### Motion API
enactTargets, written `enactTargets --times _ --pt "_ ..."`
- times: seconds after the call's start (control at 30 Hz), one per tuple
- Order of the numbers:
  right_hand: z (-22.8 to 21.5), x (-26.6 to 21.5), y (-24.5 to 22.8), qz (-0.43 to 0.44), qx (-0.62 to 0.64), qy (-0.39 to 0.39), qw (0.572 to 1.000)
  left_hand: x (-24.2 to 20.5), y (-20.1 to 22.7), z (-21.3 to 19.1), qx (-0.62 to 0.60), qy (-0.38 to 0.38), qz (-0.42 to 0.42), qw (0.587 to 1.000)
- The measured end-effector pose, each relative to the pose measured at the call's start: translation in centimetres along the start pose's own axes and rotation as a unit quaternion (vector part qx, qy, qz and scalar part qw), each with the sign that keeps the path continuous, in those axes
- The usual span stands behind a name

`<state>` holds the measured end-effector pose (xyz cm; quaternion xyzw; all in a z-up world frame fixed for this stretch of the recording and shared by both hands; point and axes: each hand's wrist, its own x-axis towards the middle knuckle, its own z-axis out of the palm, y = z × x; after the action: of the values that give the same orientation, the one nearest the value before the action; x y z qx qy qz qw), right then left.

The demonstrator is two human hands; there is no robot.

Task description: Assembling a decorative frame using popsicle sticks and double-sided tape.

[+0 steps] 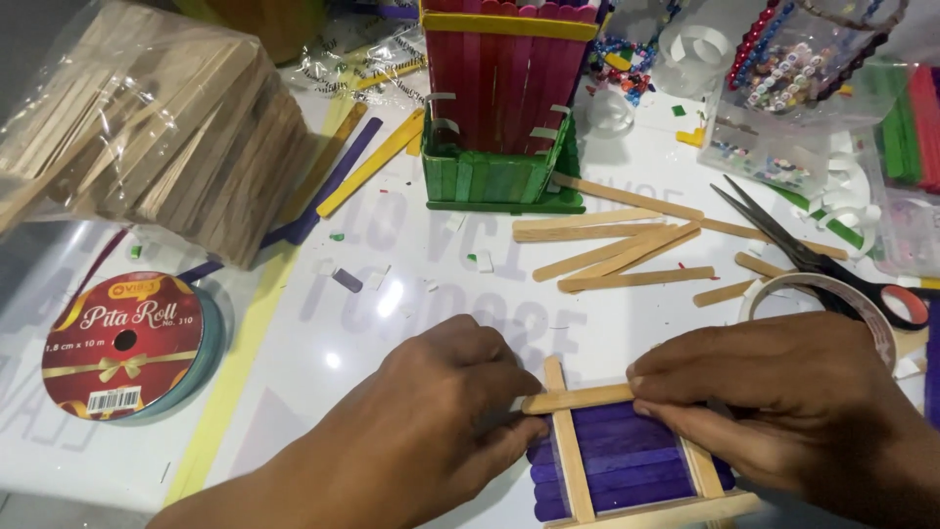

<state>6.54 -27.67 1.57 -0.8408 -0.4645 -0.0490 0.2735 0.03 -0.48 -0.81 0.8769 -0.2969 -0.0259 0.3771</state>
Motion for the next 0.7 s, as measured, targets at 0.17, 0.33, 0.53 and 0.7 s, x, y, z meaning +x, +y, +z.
enactTargets --times 0.17,0.33,0.53,0.7 --pt "0.11 -0.10 0.41 0.009 -0.005 -0.006 1.000 -0.16 0.06 -0.35 0.010 -0.032 -0.036 0.999" --pt "0.30 0.15 0.42 0.001 0.019 -0.020 1.000 -0.20 0.10 -0.31 0.007 -0.040 -0.038 0.998" --pt "0.41 -0.25 0.84 -0.009 0.001 -0.020 1.000 -0.15 0.24 -0.37 0.005 -0.045 -0.037 0.998" --pt "-0.06 0.30 0.44 -0.001 0.016 -0.033 0.999 -0.01 0.51 -0.49 0.010 -0.017 -0.019 1.000"
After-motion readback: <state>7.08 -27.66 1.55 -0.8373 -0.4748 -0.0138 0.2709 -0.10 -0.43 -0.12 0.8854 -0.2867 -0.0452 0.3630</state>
